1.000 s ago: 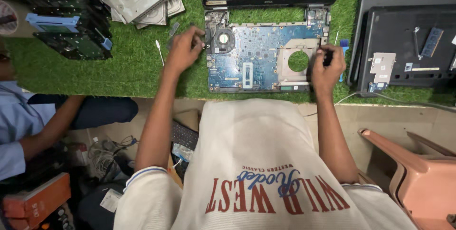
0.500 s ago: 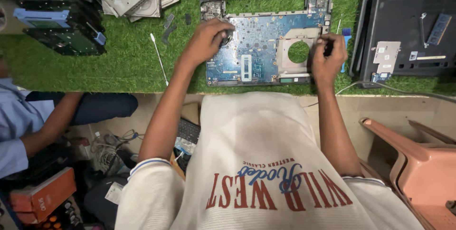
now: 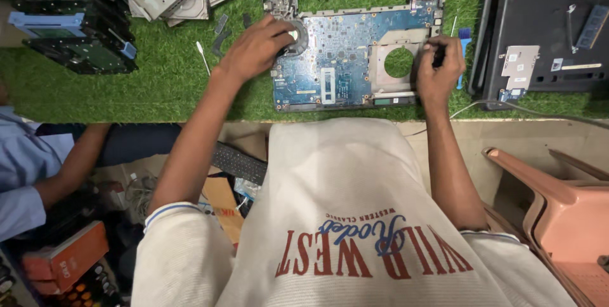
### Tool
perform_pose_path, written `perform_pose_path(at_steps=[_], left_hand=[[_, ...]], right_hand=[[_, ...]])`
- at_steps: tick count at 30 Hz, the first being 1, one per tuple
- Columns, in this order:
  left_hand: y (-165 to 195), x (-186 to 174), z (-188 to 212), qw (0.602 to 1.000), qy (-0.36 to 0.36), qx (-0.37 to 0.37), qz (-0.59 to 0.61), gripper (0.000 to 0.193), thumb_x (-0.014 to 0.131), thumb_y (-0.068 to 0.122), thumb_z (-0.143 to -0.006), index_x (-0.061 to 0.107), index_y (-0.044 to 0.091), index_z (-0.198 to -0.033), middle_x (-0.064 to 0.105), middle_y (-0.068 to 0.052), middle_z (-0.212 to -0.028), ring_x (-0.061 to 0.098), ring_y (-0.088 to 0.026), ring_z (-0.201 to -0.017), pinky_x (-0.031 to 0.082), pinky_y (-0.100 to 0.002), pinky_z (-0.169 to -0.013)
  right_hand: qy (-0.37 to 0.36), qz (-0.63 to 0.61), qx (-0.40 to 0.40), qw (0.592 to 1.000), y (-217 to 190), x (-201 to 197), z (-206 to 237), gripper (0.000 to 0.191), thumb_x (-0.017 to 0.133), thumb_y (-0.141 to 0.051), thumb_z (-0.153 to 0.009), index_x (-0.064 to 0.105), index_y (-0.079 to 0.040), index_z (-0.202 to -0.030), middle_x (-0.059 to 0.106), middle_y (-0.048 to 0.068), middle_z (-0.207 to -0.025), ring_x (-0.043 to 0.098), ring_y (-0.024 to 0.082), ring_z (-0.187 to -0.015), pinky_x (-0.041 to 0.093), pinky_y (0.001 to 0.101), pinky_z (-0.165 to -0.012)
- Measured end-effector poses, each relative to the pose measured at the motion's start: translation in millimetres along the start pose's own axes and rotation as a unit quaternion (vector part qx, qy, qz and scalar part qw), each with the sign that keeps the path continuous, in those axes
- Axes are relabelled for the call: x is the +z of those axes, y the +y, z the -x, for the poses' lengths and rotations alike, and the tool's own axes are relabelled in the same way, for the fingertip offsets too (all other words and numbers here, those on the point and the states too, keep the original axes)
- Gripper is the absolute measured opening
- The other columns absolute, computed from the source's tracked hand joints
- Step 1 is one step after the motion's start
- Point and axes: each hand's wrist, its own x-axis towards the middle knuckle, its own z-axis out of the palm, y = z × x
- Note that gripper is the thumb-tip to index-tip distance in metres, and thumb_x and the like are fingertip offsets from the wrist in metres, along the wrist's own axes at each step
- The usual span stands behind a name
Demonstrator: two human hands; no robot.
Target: The person works at a repair bench on a laptop with its bottom cover removed, using a screwdriver to unscrew and reposition components on the exposed motherboard. They lift and reseat the cooling fan, manipulate small screws and connectors by hand, and steady the board with their other hand while working around the fan and heatsink area.
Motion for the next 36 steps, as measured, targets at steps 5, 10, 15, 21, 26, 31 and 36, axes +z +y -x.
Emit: perform_pose_path(at_steps=[5,10,15,21,26,31,36], left_hand=[[-7.9,5.9,-5.5,0.999,0.010,-0.006,0.033,0.030,0.068,-0.008,-0.088,0.070,0.006,-0.114,0.067,-0.005,-0.125,0.060,-0.029,-0.112,0.050,-0.039,-0.098],[7.2,17.1,-13.6,0.991,0.094,-0.036,0.094,0.014,0.069,0.005,-0.096,0.067,0.006,-0.110,0.065,-0.008,-0.114,0.061,-0.030,-0.107,0.050,-0.043,-0.095],[17.0,24.0,-20.5,0.992,0.100,-0.053,0.056,0.012,0.073,0.012,-0.098,0.066,0.007,-0.107,0.064,-0.008,-0.108,0.060,-0.028,-0.101,0.049,-0.043,-0.088],[16.1,31.6,-23.0,0.993,0.090,-0.066,0.049,0.009,0.073,0.009,-0.095,0.068,0.007,-0.102,0.063,-0.008,-0.105,0.060,-0.028,-0.099,0.050,-0.043,-0.086],[12.9,35.5,-25.9,0.992,0.082,-0.073,0.054,0.012,0.072,0.002,-0.090,0.070,0.006,-0.102,0.063,-0.009,-0.107,0.060,-0.030,-0.103,0.050,-0.044,-0.090],[15.8,36.8,-29.3,0.992,0.073,-0.080,0.059,0.013,0.070,0.000,-0.089,0.072,0.004,-0.101,0.062,-0.012,-0.107,0.060,-0.031,-0.105,0.050,-0.044,-0.094],[23.7,34.8,-26.2,0.987,0.080,-0.073,0.121,0.018,0.068,-0.003,-0.086,0.071,-0.001,-0.104,0.061,-0.015,-0.109,0.060,-0.033,-0.107,0.052,-0.045,-0.095]], right_hand=[[0.000,0.001,0.001,1.000,-1.6,0.6,-2.0,0.008,0.065,0.004,-0.098,0.063,0.003,-0.105,0.064,0.016,-0.099,0.064,0.028,-0.089,0.051,0.0388,-0.081],[0.007,0.009,-0.020,1.000,-0.1,0.5,-2.8,0.010,0.064,0.006,-0.098,0.063,0.003,-0.107,0.065,0.016,-0.101,0.064,0.029,-0.092,0.052,0.0392,-0.084],[0.001,-0.005,-0.008,1.000,1.2,1.1,-2.8,0.009,0.064,0.007,-0.097,0.063,0.003,-0.106,0.064,0.016,-0.100,0.064,0.028,-0.090,0.052,0.0380,-0.083],[-0.005,-0.004,-0.014,1.000,4.2,3.6,-1.9,0.010,0.064,0.007,-0.097,0.063,0.003,-0.106,0.064,0.016,-0.100,0.064,0.028,-0.090,0.052,0.0380,-0.083],[-0.001,0.004,-0.010,1.000,9.7,4.9,-1.2,0.012,0.066,0.008,-0.096,0.063,0.003,-0.106,0.064,0.015,-0.099,0.064,0.027,-0.089,0.052,0.0376,-0.082],[-0.003,-0.012,-0.005,1.000,9.8,5.2,0.6,0.013,0.065,0.008,-0.096,0.063,0.002,-0.107,0.064,0.015,-0.100,0.064,0.026,-0.089,0.052,0.0365,-0.082],[-0.004,-0.013,-0.012,1.000,7.5,4.2,1.0,0.014,0.066,0.009,-0.095,0.062,0.002,-0.107,0.063,0.015,-0.100,0.064,0.026,-0.089,0.052,0.0361,-0.081]])
